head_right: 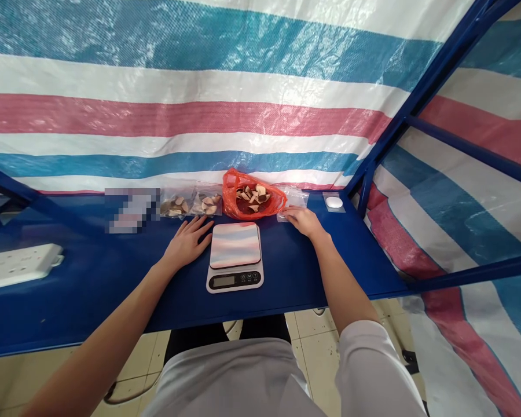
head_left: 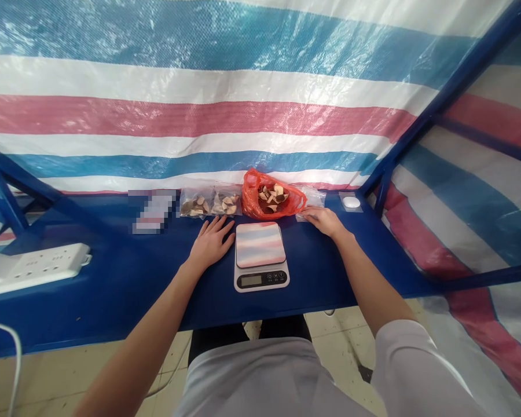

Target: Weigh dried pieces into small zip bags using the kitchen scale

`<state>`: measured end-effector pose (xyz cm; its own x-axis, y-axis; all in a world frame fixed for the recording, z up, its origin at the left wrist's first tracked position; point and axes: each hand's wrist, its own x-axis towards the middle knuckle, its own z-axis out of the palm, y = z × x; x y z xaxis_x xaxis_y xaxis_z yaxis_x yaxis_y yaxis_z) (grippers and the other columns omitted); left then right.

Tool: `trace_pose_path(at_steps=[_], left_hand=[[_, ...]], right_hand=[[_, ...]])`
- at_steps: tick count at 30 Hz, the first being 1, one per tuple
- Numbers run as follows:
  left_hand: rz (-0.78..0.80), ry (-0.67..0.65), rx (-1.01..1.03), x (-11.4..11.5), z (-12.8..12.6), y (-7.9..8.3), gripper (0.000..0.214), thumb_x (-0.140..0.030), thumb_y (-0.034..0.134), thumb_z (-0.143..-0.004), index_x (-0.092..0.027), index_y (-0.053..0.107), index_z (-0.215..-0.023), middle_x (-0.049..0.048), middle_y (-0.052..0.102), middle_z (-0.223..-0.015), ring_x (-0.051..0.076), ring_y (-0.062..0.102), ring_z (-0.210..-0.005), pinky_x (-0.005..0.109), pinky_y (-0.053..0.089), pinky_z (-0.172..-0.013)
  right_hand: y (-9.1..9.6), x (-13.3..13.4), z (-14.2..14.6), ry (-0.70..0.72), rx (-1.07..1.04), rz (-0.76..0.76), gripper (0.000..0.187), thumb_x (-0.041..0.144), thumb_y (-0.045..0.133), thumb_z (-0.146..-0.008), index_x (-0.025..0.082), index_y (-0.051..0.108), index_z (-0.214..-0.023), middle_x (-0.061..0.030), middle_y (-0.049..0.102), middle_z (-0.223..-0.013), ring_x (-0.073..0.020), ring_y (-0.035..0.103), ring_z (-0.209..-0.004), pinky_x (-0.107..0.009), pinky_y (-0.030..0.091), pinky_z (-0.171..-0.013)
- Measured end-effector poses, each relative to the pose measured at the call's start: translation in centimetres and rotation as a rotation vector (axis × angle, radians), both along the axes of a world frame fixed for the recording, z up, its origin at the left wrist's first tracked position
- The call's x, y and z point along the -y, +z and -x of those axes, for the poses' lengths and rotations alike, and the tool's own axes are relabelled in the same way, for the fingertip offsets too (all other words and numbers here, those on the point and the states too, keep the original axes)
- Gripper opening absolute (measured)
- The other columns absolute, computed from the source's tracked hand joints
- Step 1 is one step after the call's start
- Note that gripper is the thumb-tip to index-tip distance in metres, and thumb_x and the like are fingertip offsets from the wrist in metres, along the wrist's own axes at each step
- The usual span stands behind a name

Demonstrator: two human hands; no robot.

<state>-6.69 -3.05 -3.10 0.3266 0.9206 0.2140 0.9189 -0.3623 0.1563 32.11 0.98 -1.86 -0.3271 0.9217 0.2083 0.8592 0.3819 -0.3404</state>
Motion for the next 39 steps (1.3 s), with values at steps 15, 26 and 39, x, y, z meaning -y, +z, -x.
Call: trace_pose_path(at_steps=[15, 26, 39], left_hand=[[0.011, -0.004, 0.022, 0.2, -0.1, 0.3, 0.053, -0.043, 0.039, -0.099, -0.019, 0.059, -0.142, 0.0112, 0.047, -0.157, 0.032, 0.040, -0.148, 0.053, 0.028, -0.123], [0.016, -0.003, 0.187, 0.0, 0.1, 0.7, 0.047, -0.039, 0.045, -0.095, -0.018, 0.068, -0.130, 0.0115, 0.059, -0.147, 0.029, 0.050, -0.141, 0.049, 0.033, -0.122], [0.423, -0.018, 1.134, 1.7, -5.1, 6.8, 0.050, -0.056, 0.060, -0.087, -0.019, 0.069, -0.119, 0.0116, 0.071, -0.129, 0.029, 0.064, -0.122, 0.042, 0.052, -0.103]], right_hand=[[0.9, 0.4, 0.6, -0.222, -0.134, -0.086, 0.028, 0.030, 0.055, -0.096, 0.031, 0.076, -0.114, 0.0006, 0.072, -0.130, -0.0239, 0.069, -0.118, -0.038, 0.056, -0.099], [4.9, 2.9, 1.4, -0.304, -0.743, -0.211, 0.033, 0.047, 0.066, -0.086, 0.021, 0.078, -0.101, -0.0069, 0.080, -0.106, -0.0290, 0.074, -0.106, -0.046, 0.056, -0.102], [7.7, 4.9, 10.6, 0.027, -1.446, 0.081, 0.029, 0.046, 0.083, -0.071, 0.025, 0.075, -0.088, -0.0016, 0.079, -0.096, -0.0259, 0.074, -0.103, -0.047, 0.060, -0.097]])
